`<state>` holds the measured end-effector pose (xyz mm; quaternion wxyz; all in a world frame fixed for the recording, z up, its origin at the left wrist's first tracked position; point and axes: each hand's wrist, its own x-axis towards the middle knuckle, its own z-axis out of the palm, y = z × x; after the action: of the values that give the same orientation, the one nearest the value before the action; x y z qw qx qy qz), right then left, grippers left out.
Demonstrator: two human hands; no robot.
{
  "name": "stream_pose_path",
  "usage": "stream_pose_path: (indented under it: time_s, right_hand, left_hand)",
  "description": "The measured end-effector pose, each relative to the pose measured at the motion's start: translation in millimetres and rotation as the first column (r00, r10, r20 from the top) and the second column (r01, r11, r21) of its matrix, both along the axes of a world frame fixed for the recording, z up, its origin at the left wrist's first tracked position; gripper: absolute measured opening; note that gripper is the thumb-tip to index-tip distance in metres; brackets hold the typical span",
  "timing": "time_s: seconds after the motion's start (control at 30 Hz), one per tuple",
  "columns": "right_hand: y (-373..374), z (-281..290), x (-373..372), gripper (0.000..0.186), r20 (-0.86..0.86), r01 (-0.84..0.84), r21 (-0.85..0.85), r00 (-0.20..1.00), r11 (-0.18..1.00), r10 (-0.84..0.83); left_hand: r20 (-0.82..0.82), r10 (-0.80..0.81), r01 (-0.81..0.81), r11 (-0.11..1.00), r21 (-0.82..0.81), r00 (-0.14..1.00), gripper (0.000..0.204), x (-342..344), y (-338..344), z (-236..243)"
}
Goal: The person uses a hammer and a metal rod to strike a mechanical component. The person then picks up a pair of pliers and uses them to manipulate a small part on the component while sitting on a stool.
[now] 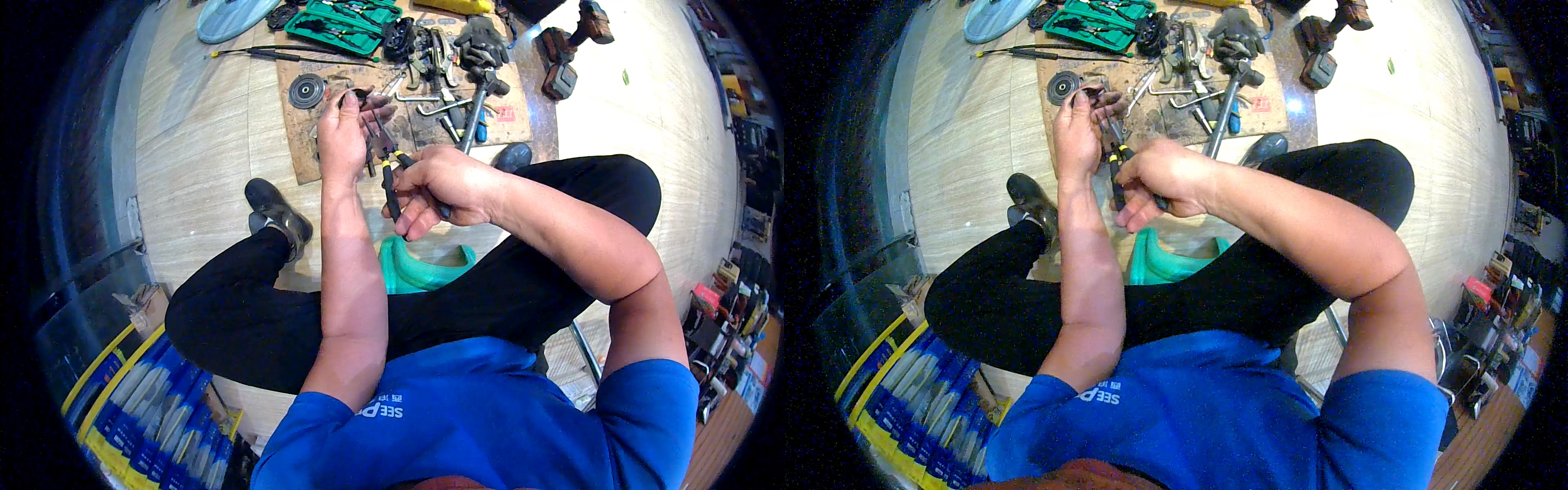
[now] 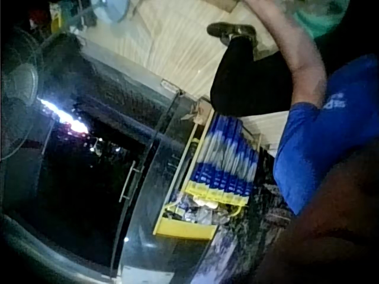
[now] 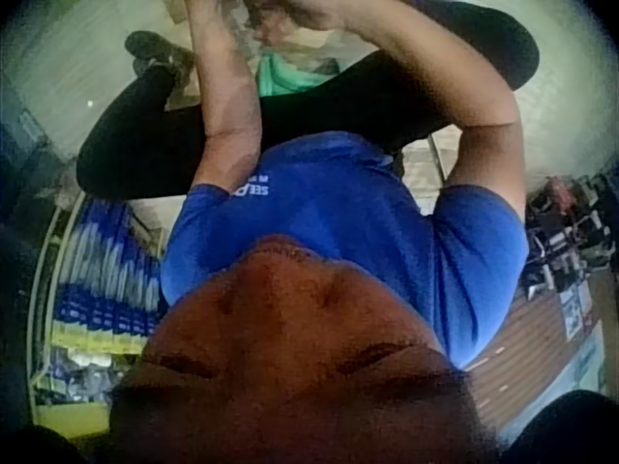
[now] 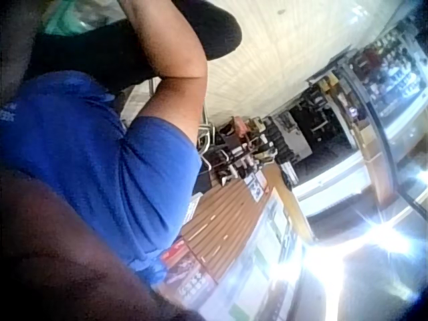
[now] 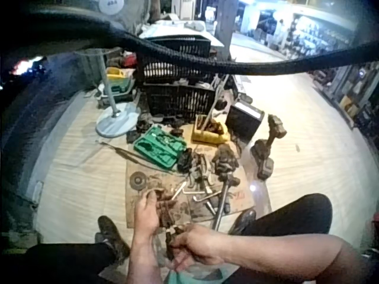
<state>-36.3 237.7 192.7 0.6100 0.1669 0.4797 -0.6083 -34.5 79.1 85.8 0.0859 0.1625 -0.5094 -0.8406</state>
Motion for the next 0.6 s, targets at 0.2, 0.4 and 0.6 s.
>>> stream_pose_path:
  time_s: [0.2,0.4,0.6]
  right_hand:
    - [3.7,-6.3,-1.4,0.019,-0.104,-0.116,-0.028,0.988,0.993,0.113]
    - [4.2,-12.2,-2.9,0.019,-0.15,-0.127,0.004,0.981,0.992,0.126]
    - [3.3,-10.1,-1.6,0.019,-0.131,-0.105,-0.021,0.986,0.994,0.101]
  left_hand:
    - [-0.017,-0.014,0.016,0.991,0.133,1.0,0.039,-0.2,-2.0,-4.5]
    - [-0.034,-0.023,0.027,0.993,0.117,0.999,0.04,0.9,-2.3,-4.1]
    - [-0.047,-0.034,0.039,0.993,0.112,0.998,0.04,1.7,-3.5,-3.9]
